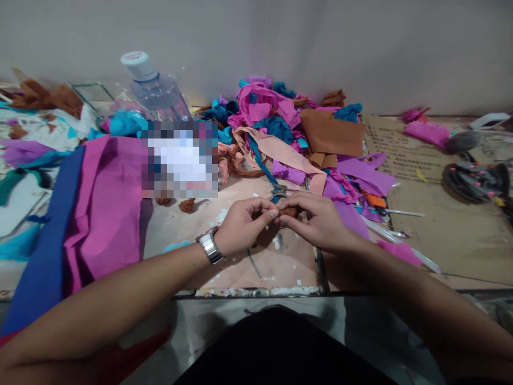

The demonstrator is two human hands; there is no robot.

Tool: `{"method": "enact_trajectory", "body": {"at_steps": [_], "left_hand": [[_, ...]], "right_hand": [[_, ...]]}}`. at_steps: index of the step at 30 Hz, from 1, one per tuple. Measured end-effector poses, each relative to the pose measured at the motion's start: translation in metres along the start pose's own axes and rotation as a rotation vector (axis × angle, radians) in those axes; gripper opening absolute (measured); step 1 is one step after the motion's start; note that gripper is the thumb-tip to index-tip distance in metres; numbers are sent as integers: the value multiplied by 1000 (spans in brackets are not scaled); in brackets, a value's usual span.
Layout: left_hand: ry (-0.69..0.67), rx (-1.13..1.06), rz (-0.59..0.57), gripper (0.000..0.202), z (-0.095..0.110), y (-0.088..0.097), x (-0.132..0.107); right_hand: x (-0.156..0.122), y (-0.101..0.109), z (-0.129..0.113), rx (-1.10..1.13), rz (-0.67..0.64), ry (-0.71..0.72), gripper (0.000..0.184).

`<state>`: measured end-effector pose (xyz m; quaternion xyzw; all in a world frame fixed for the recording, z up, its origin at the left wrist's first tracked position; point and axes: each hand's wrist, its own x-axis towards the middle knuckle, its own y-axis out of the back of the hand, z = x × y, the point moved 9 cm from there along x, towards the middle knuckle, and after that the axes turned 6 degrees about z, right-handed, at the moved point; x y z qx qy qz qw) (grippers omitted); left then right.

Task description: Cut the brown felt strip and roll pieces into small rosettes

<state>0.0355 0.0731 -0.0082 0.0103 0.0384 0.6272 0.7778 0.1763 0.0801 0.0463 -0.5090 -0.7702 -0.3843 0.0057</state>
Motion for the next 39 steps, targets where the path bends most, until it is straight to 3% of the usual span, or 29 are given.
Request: {"method": "enact_trajectory", "body": {"at_steps": [7, 26, 39], "left_hand": [[35, -59, -24, 30, 0, -3, 0], [-1, 24, -11, 34, 0, 0, 1], [162, -156, -34, 39, -12, -4, 1]], "right_hand": [[0, 0, 3, 52, 3, -14, 15], [-1, 1, -8, -62, 38, 172, 16], [-2, -1, -8, -88, -1, 227, 19]]}}
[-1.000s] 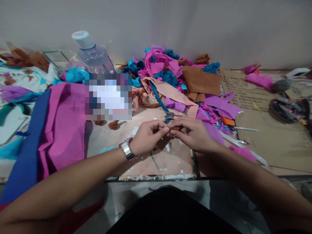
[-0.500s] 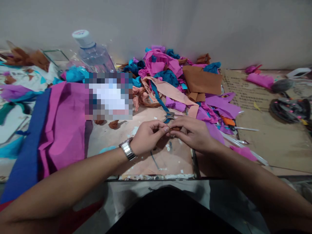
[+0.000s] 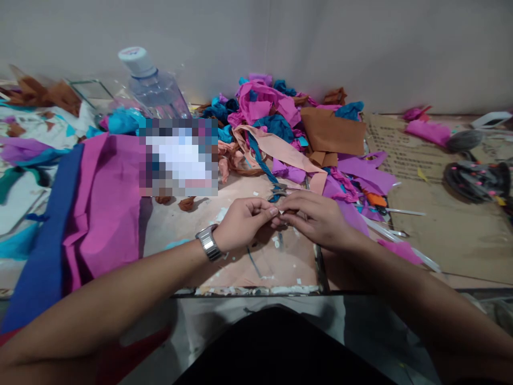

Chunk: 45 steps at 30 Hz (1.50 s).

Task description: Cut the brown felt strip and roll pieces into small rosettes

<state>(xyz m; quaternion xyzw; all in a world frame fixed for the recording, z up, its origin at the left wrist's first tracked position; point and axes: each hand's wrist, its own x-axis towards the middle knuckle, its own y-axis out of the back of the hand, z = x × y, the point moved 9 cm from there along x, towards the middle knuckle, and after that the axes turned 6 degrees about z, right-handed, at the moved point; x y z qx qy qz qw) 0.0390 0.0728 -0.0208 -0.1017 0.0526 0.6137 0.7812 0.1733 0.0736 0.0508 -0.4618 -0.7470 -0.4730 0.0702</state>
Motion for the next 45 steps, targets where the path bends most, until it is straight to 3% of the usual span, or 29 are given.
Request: {"method": "enact_trajectory", "body": {"at_steps": [10, 19, 30, 38, 45], "left_hand": [[104, -75, -4, 43, -5, -4, -3], [170, -76, 4, 55, -4, -5, -5], [101, -47, 1, 48, 0, -5, -5], [119, -81, -15, 48, -1, -8, -6], [108, -98, -31, 45, -2, -8, -6]], "right_hand": [[-2, 0, 2, -15, 19, -28, 20], [-1, 5, -2, -58, 66, 72, 15], [0, 6, 0, -72, 74, 0, 23], [1, 9, -4, -79, 83, 32, 13], [0, 8, -4, -89, 82, 50, 17]]}}
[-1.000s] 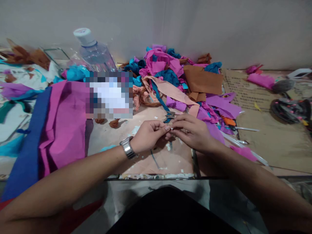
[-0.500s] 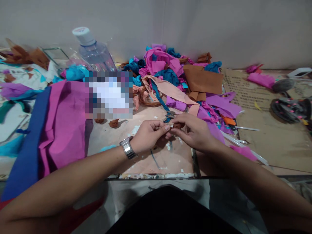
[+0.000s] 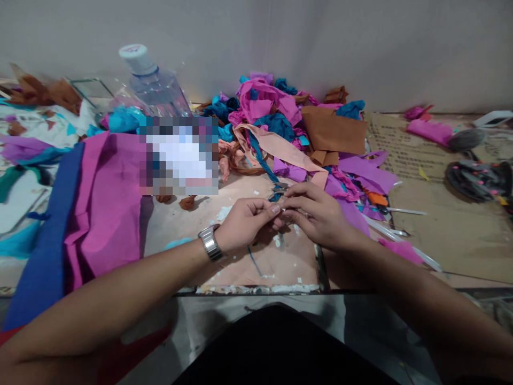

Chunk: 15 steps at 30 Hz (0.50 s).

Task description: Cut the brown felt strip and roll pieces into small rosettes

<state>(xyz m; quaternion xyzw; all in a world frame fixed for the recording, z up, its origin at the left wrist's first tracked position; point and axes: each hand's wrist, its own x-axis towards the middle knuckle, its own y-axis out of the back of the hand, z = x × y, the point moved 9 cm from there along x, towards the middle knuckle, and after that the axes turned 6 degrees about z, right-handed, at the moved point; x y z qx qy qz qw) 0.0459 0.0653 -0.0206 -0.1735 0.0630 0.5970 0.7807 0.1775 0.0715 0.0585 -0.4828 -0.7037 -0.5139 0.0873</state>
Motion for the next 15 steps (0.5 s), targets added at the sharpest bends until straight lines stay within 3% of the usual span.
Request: {"method": "enact_trajectory", "body": {"at_steps": [10, 15], "left_hand": [[53, -44, -2, 51, -1, -3, -1], [-20, 24, 23, 53, 7, 0, 0]], "right_hand": [[0, -3, 1, 23, -25, 14, 19], [1, -2, 0, 52, -35, -8, 25]]}}
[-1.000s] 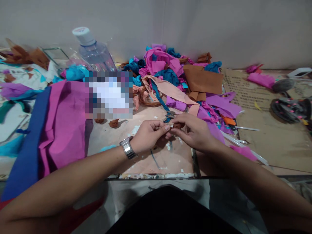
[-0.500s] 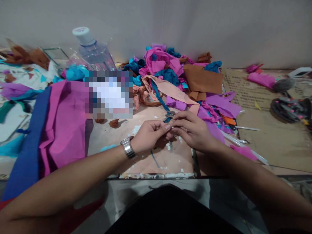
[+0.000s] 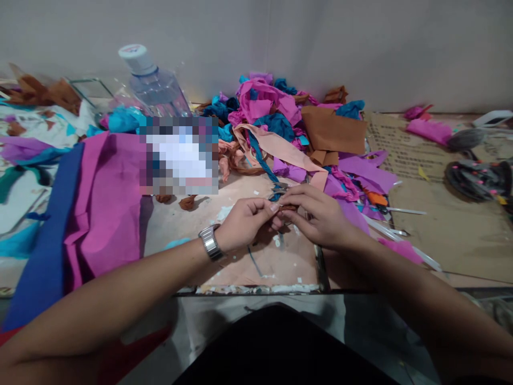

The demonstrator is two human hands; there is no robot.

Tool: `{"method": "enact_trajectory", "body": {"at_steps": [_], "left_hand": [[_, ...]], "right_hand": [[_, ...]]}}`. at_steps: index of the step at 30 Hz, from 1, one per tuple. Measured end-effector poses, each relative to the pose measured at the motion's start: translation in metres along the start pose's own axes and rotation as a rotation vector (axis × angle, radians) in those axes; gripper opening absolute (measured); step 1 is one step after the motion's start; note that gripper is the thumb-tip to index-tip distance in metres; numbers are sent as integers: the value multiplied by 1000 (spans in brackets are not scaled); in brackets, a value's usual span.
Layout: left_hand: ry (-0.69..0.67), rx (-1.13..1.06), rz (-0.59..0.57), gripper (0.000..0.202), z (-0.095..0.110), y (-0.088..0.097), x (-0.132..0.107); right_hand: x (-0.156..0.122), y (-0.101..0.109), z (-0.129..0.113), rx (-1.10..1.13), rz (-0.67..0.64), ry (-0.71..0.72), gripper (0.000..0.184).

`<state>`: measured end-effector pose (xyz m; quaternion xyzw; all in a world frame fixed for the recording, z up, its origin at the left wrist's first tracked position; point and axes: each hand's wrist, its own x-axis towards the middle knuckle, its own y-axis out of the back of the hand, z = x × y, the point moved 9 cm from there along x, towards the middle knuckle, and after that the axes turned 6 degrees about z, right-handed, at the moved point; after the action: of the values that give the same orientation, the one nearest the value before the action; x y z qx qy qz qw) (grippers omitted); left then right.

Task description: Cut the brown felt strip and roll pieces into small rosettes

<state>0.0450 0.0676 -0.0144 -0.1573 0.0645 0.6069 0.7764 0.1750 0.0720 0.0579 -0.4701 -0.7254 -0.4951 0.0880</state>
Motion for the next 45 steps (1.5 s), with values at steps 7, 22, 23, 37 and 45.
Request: {"method": "enact_trajectory", "body": {"at_steps": [7, 22, 23, 37, 45], "left_hand": [[-112, 66, -4, 46, 6, 0, 1], [-368, 309, 59, 26, 19, 8, -4], [-355, 287, 58, 25, 18, 8, -4], [-151, -25, 57, 35, 9, 5, 3], [-164, -25, 70, 33, 10, 7, 3]], "right_hand": [[2, 3, 3, 26, 30, -83, 18], [0, -5, 1, 101, -45, -54, 15], [-1, -7, 1, 109, -50, -54, 15], [0, -7, 0, 87, -69, -69, 12], [-1, -5, 2, 60, -44, -86, 12]]}}
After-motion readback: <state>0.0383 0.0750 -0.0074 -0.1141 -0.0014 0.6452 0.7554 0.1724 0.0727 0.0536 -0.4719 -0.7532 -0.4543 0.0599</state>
